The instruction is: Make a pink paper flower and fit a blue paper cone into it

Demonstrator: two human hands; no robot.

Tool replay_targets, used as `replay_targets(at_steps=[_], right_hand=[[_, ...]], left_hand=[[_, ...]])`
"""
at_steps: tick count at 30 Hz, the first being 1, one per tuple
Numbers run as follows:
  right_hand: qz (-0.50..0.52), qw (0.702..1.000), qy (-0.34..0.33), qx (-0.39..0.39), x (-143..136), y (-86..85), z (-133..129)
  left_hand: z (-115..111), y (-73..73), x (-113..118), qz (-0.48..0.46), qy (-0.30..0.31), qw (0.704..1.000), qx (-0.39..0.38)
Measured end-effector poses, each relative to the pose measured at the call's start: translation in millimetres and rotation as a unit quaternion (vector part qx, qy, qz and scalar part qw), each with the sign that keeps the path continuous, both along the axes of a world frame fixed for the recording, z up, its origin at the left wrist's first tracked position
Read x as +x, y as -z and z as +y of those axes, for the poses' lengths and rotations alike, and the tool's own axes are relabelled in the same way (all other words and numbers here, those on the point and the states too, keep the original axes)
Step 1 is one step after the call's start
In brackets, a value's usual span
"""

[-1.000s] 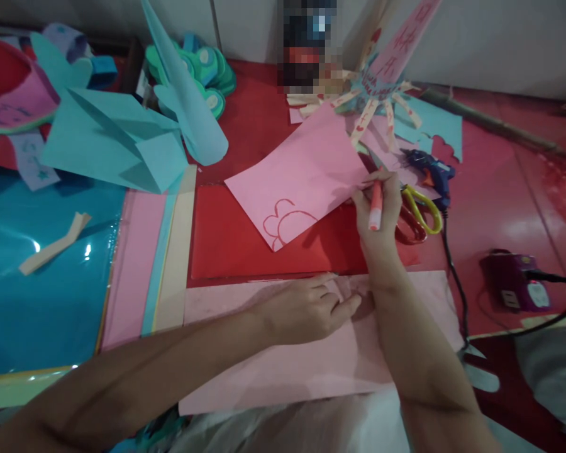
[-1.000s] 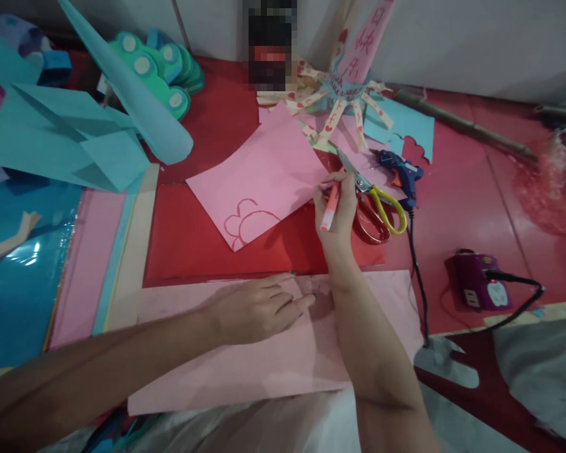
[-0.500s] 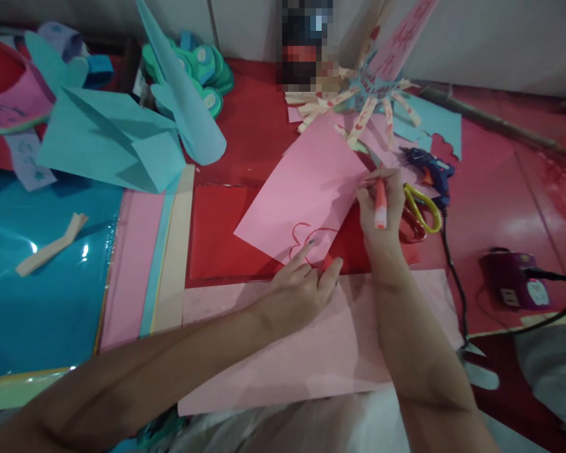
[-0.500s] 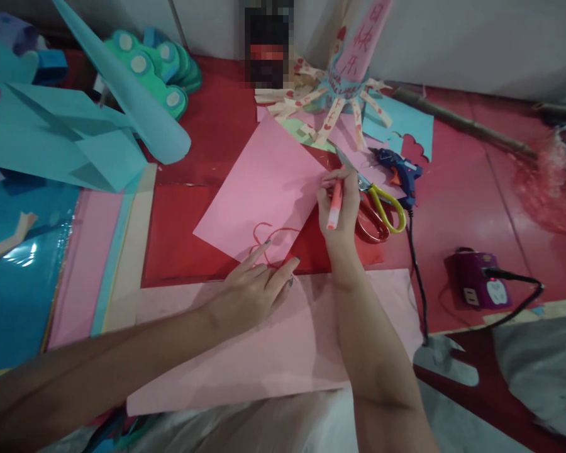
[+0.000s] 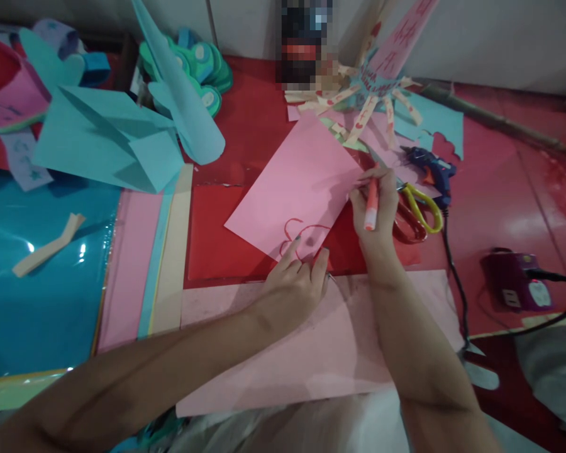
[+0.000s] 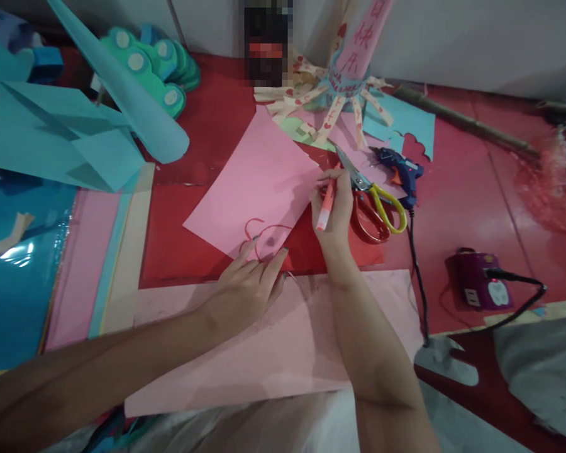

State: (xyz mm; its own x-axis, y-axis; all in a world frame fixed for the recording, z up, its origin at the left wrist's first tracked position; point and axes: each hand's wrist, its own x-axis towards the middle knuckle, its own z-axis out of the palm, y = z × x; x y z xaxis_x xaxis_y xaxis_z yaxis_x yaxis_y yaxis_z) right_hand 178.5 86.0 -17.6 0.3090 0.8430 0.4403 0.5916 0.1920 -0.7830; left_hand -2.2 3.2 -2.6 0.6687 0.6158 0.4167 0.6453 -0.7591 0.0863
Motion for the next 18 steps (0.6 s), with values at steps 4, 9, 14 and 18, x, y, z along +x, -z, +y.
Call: replay_targets(at_steps=[4,9,14,18], right_hand=[[-0.007,1.000,-0.006,0.003,0.9,3.3,1.6],[-0.011,1.000,0.003,0.027,-3.3,-5.7,-1.8],[0.016,0.990,0.086,0.109,-5.9,-17.6,-9.1],[0.043,0.995,0.056,0.075,-8.4,-15.8,-12.1]], left_hand=[[0.3,1.9,0.6,0.010,-0.009,1.000,-0.001],[-0.2,2.7,1.3,0.032,-0.026,0.999,-0.019],[-1.1,2.9,0.9,0.053,-0.019,0.998,-0.020],[-1.2,2.3,1.1,0.045,-0.019,0.998,-0.039]])
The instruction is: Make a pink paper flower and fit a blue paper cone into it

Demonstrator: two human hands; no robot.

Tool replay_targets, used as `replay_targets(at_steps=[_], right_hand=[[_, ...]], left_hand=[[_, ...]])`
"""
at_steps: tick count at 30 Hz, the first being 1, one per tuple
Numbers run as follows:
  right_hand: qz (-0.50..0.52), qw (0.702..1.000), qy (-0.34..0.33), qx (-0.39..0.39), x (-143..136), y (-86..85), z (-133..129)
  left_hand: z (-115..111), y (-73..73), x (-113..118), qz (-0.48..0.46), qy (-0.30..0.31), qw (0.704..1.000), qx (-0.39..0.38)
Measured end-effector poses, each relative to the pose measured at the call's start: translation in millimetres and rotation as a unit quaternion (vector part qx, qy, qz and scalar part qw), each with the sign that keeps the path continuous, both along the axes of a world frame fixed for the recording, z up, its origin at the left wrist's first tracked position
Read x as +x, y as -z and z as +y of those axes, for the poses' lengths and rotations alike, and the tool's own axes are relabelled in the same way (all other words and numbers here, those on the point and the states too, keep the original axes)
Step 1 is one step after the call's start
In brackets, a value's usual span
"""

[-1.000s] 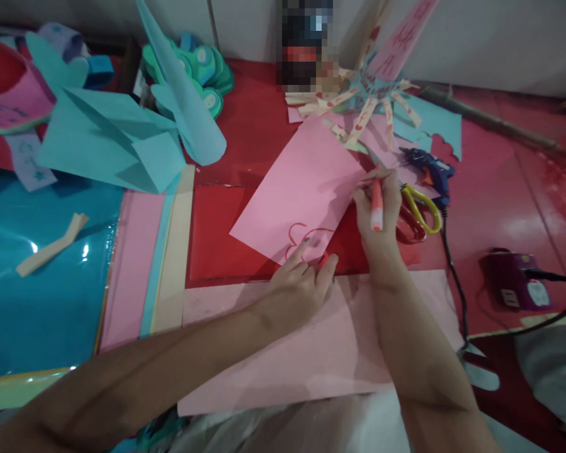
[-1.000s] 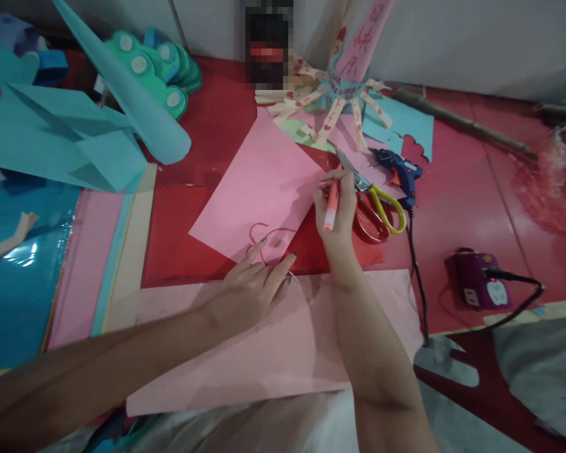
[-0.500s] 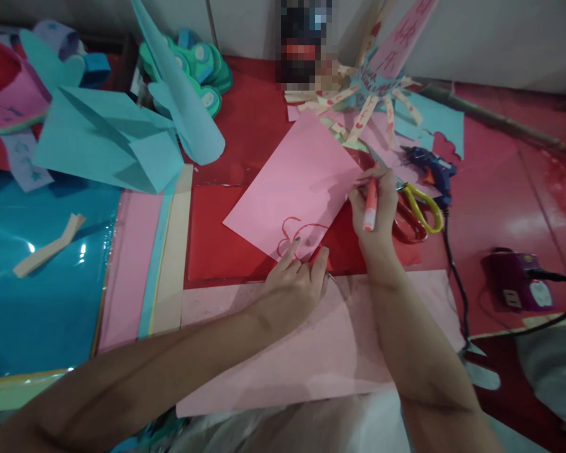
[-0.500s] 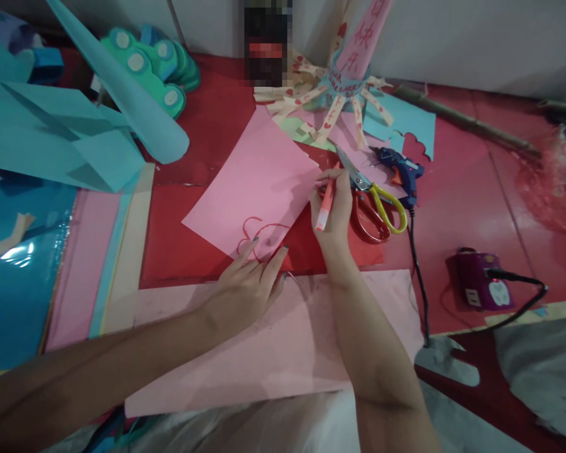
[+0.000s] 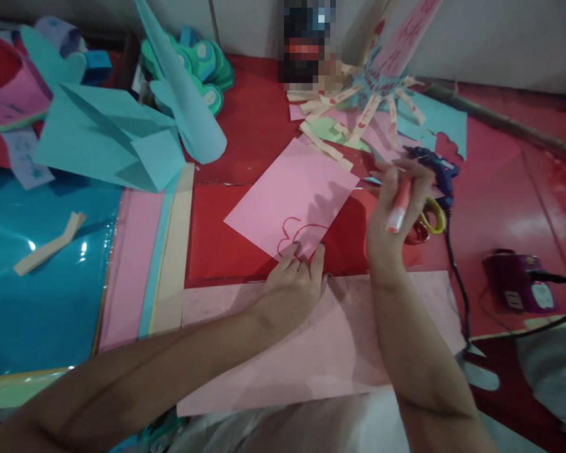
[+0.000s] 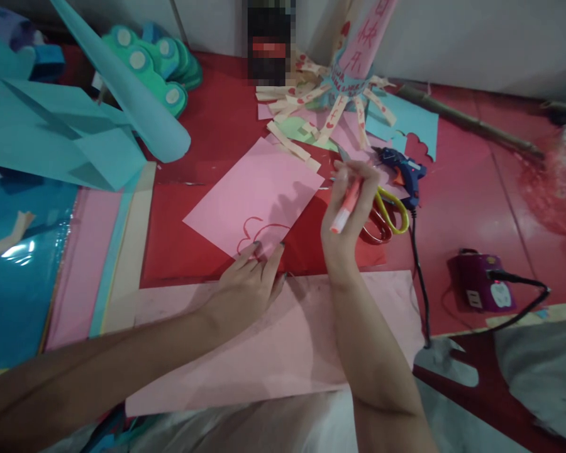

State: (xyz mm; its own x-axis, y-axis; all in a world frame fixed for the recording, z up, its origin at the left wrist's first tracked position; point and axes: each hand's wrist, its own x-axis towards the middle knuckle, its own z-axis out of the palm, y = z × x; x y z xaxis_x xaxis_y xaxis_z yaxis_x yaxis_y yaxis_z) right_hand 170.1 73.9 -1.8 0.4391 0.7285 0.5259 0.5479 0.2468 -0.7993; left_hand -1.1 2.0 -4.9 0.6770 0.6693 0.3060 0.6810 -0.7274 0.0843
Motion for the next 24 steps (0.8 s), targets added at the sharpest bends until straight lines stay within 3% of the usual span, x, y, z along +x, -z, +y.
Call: replay_targets(at_steps=[11,18,24], right_hand=[[0.035,0.991,-0.080,-0.102,9.5,9.3,-1.9],[0.015,0.988,-0.126,-0.087,4.0,12.0,1.9],[0.028,0.991,-0.110,-0.070,0.0,12.3,6.1]], left_hand=[[0.4,-2.3,0.0,0.003,-0.003,1.000,0.016],[1.3,-2.7,-1.4,-0.003,0.003,1.000,0.006],[-0.2,-10.4,-4.1,-0.053,0.112,0.992,0.016]])
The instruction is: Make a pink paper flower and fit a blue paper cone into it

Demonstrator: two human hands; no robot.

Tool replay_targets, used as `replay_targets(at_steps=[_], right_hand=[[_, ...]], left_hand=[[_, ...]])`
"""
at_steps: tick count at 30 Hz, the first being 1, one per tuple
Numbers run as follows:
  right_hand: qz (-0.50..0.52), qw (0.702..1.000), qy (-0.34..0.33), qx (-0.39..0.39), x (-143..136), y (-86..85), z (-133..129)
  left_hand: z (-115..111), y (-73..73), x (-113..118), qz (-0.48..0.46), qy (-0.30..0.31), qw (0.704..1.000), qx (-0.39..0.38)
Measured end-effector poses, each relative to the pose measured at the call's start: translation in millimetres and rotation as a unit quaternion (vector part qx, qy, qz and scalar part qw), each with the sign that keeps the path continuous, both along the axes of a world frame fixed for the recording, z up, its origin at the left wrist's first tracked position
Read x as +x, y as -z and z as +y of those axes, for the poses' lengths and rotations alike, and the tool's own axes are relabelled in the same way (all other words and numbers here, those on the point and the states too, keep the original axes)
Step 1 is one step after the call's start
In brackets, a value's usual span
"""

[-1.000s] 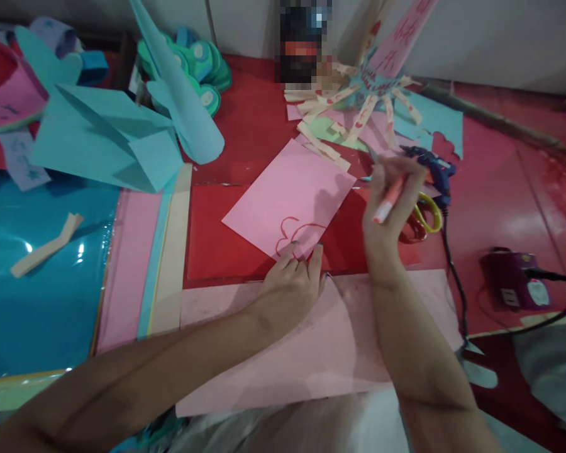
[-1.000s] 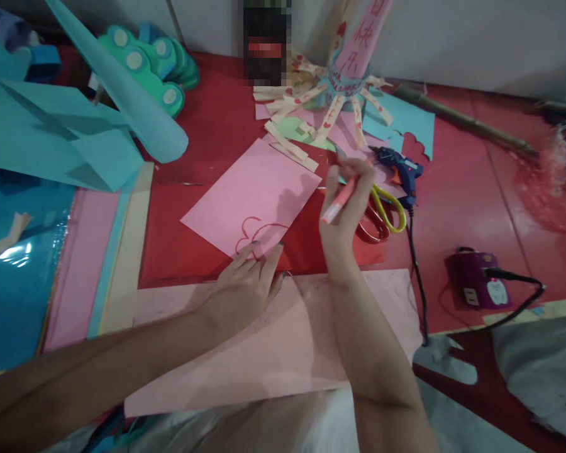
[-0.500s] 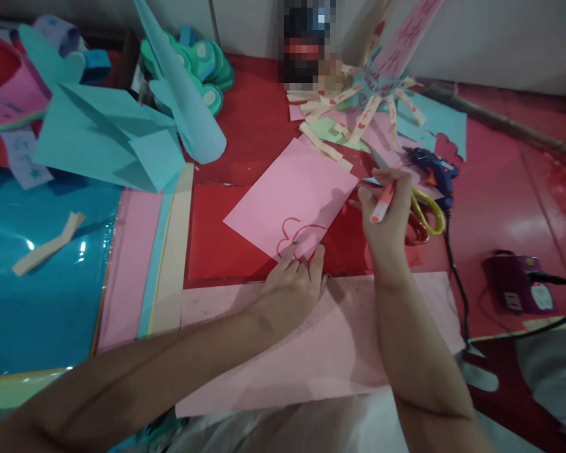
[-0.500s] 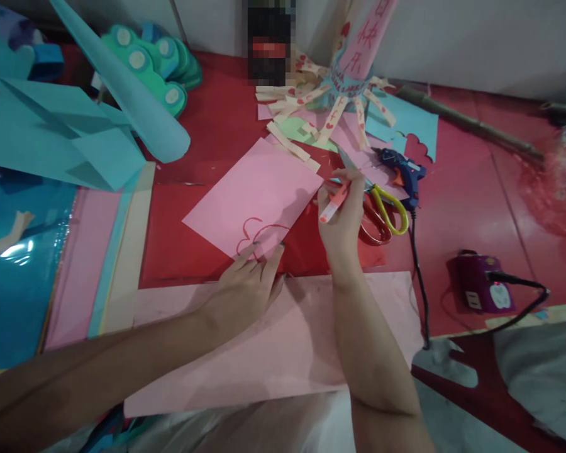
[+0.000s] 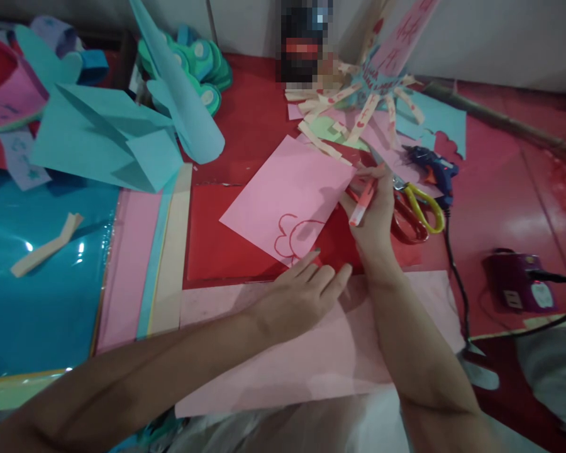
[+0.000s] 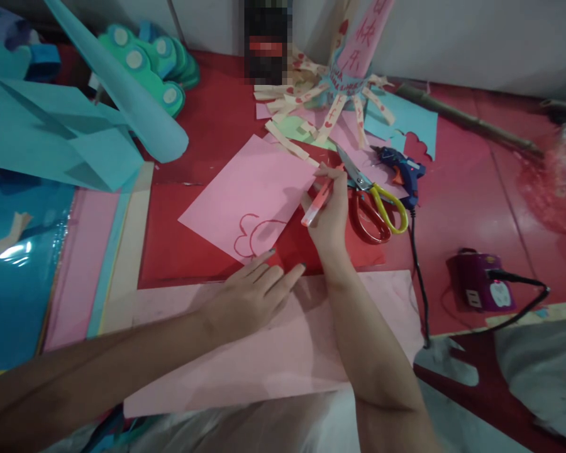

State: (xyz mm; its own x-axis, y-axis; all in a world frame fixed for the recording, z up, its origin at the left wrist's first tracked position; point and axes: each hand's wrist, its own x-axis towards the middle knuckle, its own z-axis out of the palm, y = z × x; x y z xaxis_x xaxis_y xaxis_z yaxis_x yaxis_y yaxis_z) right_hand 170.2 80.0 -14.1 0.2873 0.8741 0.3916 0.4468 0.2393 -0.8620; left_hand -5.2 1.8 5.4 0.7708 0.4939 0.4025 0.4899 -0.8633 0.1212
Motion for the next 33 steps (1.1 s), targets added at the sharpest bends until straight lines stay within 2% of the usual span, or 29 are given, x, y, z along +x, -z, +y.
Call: replay_targets(at_steps=[2,8,25,33], right_hand=[[-0.015,1.000,0.007,0.002,-1.3,-1.3,0.2],[-0.020,1.000,0.002,-0.019,-1.2,-5.4,0.5],[-0.013,1.000,0.005,-0.014,-2.9,-5.1,0.9],[-0.014,1.000,-0.013,-0.023,-6.0,-6.2,3.1]], left_hand=[[-0.7,-1.2,0.5,-0.003,0.017,1.000,0.005],[0.3,3.3,3.9,0.031,-0.028,0.998,-0.043],[2.2,1.8,3.4,0.078,-0.020,0.994,-0.075],[2.4,4.0,3.4,0.095,-0.103,0.986,-0.088]])
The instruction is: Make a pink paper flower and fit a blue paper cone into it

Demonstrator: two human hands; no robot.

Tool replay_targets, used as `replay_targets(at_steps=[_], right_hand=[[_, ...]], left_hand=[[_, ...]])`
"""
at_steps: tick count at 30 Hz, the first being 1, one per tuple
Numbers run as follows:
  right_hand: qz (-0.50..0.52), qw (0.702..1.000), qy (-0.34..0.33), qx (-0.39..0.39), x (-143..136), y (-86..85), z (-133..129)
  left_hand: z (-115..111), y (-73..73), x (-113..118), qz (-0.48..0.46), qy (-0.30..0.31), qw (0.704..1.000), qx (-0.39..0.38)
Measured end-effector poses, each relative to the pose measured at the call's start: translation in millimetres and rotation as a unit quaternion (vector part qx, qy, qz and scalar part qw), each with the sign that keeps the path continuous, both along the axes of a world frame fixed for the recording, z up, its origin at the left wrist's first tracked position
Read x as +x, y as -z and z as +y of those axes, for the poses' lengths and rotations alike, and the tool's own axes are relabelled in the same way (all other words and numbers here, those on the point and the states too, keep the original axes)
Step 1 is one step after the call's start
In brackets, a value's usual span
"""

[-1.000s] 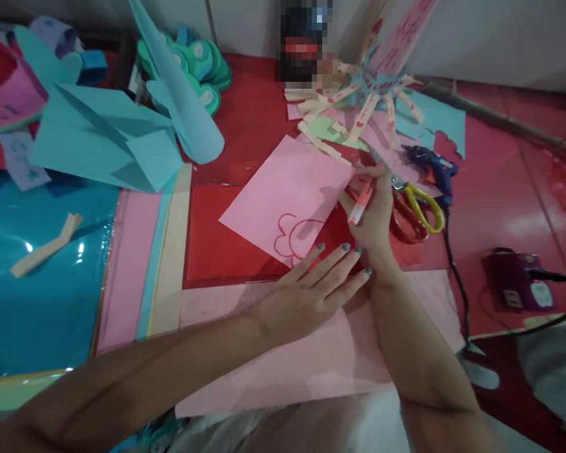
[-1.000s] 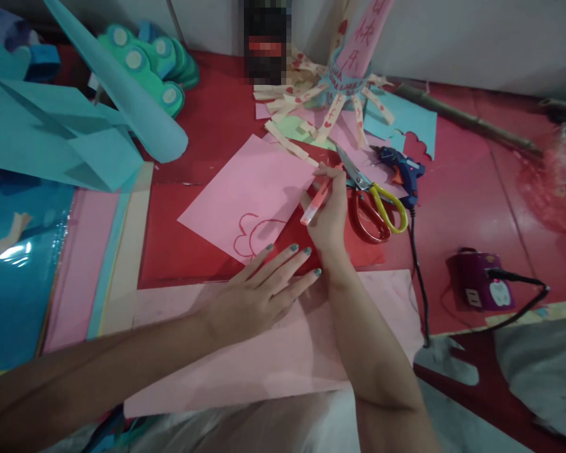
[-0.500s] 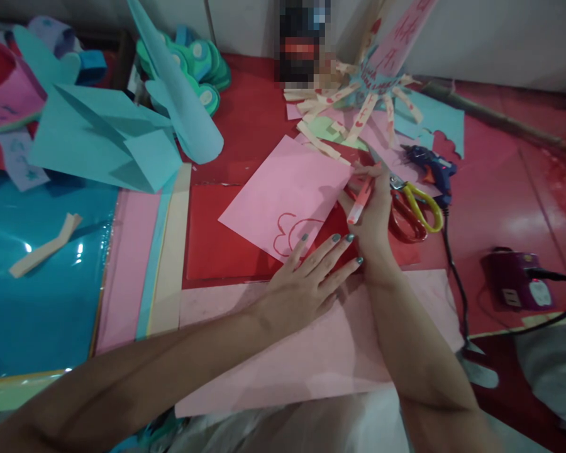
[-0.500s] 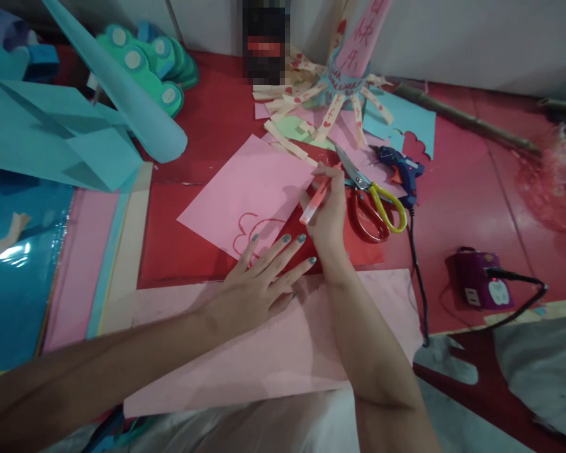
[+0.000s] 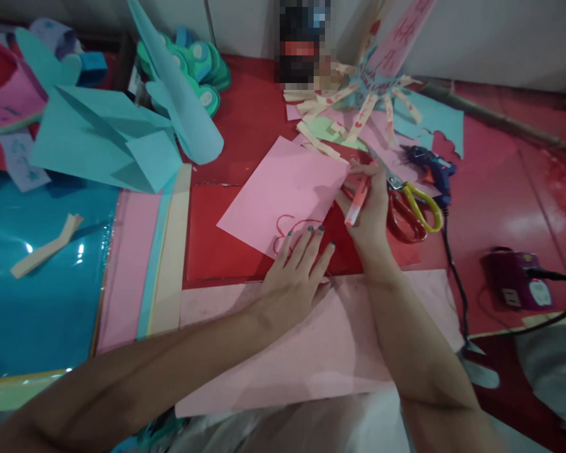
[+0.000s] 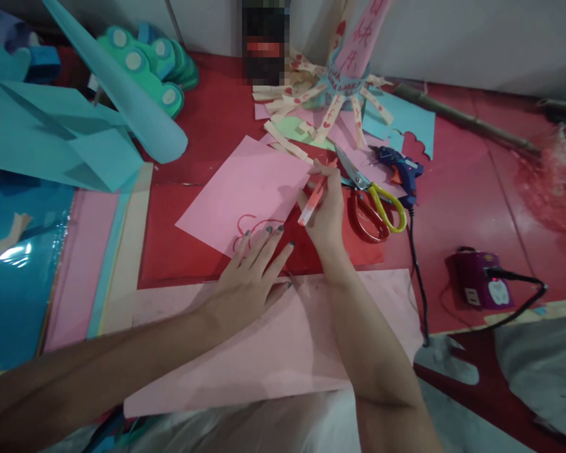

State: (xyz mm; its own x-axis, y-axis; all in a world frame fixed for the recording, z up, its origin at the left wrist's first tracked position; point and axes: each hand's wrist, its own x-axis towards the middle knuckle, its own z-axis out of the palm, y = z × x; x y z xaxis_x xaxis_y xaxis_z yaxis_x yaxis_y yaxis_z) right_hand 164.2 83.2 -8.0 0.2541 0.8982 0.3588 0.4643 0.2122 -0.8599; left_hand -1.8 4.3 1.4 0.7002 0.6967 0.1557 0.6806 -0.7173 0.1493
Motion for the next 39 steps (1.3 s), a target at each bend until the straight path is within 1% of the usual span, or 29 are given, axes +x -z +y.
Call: replay_targets(at_steps=[4,7,12,14,16,19,21,23,25,27,30,33,36,39], right_hand=[[-0.009,1.000,0.001,0.012,1.7,0.3,-0.4],[-0.025,1.000,0.008,0.003,3.2,1.1,-0.7],[-0.001,1.000,0.001,-0.004,1.3,4.2,-1.0],[-0.007,1.000,0.000,0.000,-0.1,3.9,-1.7],[-0.031,0.999,0.024,0.019,-1.2,1.0,-2.9],[-0.056,0.992,0.097,0.061,-3.9,-6.4,-5.2],[-0.011,0.991,0.116,0.072,-7.7,-10.2,-6.9],[0.070,0.992,0.095,0.050,-13.4,-11.3,-9.0],[0.113,0.992,0.049,0.009,-19.9,-10.1,-11.8],[0.108,0.994,0.006,-0.024,-25.8,-8.5,-14.6],[0.094,0.993,-0.033,-0.066,-31.7,-8.8,-16.9],[0.119,0.987,-0.045,-0.097,-34.2,-11.2,-16.1],[0.139,0.984,-0.044,-0.099,-34.5,-11.6,-15.0],[0.128,0.986,-0.039,-0.098,-34.0,-10.1,-15.4]], left_hand=[[-1.8,0.4,0.3,-0.003,-0.013,1.000,-0.001],[-2.9,-0.1,0.6,-0.009,-0.018,1.000,-0.003],[-2.9,1.0,1.2,0.004,-0.026,1.000,-0.003],[-2.2,1.5,1.5,0.014,-0.024,1.000,0.001],[-1.7,1.8,1.8,0.019,-0.022,1.000,0.003],[-1.3,2.8,2.1,0.019,-0.023,1.000,0.001],[-1.2,3.3,2.2,0.017,-0.023,1.000,-0.001],[-1.0,3.1,2.2,0.016,-0.021,1.000,-0.004],[-0.6,2.4,2.2,0.016,-0.019,1.000,-0.009],[-0.3,1.5,2.0,0.018,-0.021,1.000,-0.013],[-0.2,1.2,1.8,0.016,-0.023,1.000,-0.010],[-0.7,1.8,1.6,0.009,-0.024,1.000,-0.002],[-0.9,2.1,1.6,0.003,-0.024,1.000,0.002],[-0.6,1.7,2.0,0.005,-0.021,1.000,0.005]])
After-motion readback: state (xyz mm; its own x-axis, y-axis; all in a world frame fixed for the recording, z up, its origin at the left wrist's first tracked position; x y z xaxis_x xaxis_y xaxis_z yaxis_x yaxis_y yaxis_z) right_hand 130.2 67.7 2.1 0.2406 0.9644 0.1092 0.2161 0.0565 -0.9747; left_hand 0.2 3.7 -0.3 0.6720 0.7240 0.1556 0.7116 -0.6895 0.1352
